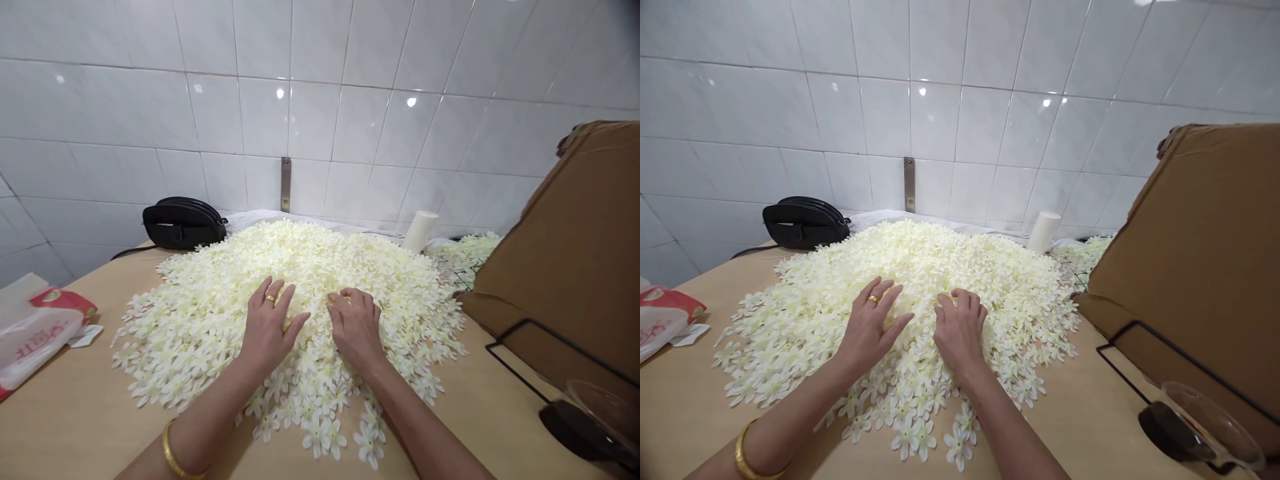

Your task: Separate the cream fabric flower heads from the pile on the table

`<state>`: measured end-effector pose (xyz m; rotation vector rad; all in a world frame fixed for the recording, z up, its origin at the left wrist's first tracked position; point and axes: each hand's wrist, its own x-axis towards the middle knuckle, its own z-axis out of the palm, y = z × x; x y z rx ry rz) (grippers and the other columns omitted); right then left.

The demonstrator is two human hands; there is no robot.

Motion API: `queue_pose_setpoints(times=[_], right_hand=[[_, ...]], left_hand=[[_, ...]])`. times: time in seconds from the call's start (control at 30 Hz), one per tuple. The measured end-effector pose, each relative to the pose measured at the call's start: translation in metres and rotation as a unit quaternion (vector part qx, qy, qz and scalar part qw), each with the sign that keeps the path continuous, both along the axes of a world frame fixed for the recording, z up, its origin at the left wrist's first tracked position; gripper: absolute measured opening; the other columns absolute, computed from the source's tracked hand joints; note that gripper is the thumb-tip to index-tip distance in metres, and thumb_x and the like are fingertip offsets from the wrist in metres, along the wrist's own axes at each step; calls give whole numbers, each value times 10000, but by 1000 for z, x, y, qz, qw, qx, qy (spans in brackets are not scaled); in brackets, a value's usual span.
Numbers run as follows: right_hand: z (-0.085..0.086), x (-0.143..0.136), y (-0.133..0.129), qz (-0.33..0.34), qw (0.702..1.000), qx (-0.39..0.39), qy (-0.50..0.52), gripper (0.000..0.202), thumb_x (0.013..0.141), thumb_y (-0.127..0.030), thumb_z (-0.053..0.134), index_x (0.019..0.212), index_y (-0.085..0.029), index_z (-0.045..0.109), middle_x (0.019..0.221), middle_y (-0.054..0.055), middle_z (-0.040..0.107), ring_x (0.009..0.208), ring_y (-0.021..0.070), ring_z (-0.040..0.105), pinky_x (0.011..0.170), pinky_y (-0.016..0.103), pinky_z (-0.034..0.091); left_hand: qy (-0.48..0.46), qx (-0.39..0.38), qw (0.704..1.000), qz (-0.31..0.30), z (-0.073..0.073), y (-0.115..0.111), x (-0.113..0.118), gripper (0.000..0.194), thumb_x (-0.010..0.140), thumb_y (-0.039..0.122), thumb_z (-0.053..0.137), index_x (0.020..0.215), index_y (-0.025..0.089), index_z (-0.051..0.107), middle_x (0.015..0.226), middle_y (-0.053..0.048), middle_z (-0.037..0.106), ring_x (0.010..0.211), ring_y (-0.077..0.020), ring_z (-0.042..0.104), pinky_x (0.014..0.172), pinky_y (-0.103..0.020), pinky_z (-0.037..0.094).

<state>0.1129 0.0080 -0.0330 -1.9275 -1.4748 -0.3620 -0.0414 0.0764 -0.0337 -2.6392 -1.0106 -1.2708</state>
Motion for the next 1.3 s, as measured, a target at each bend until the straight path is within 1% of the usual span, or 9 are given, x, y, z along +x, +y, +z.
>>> queue_pose_setpoints(times=[0.1,0.17,0.27,0.53,0.7,0.93,1.07,1.2,1.3], right_hand=[[0,2,0,-8,1000,24,5,225,829,-214,438,957,-224,623,1013,79,535,975,240,399,810,396,313],[1,4,0,1,999,41,18,198,826,-198,436,890,-209,623,972,76,544,947,233,407,800,386,314],[3,5,0,10,997,58,49,186,828,-177,419,806,-194,603,914,69,555,903,219,418,789,370,312],[1,9,1,7,993,69,95,177,806,-154,439,798,-201,610,872,45,579,874,196,444,774,332,318],[10,17,6,23,991,85,99,175,815,-186,431,810,-180,606,867,59,590,873,198,462,769,333,340],[27,15,32,65,996,38,54,206,805,-210,452,896,-210,637,929,64,570,945,231,422,784,374,313],[27,8,42,76,997,5,15,168,740,-210,532,865,-212,645,955,73,549,963,253,393,789,397,289],[24,7,45,73,997,-11,-8,158,729,-136,491,786,-204,622,936,68,545,940,237,391,778,382,286],[24,7,46,67,997,-16,-18,166,722,-131,488,814,-200,608,947,69,541,934,232,391,771,372,292]], left_hand=[[81,15,996,29,-8,2,0,462,822,437,469,1167,131,491,1236,-188,460,1236,-367,281,947,-560,309],[98,13,994,39,-9,2,0,449,832,433,449,1157,128,498,1234,-196,461,1231,-370,294,941,-567,316],[99,19,994,36,-9,2,0,432,840,423,428,1141,122,504,1216,-200,473,1222,-367,313,933,-562,330],[104,35,993,35,-11,5,0,405,846,420,410,1107,128,514,1194,-194,487,1205,-357,340,922,-553,341],[104,33,993,45,-11,2,0,375,841,404,431,1087,137,525,1183,-183,499,1184,-355,361,919,-544,345],[107,19,993,49,-10,0,0,363,846,396,433,1093,147,526,1203,-183,486,1188,-352,354,929,-549,326],[113,10,992,48,-11,1,0,369,843,390,437,1096,138,533,1216,-191,479,1196,-362,349,936,-554,319],[108,12,993,49,-11,1,1,364,838,390,447,1094,148,535,1215,-182,487,1200,-357,350,940,-555,318],[103,15,994,45,-11,1,1,364,838,396,445,1086,147,538,1207,-183,494,1198,-356,354,935,-554,323]])
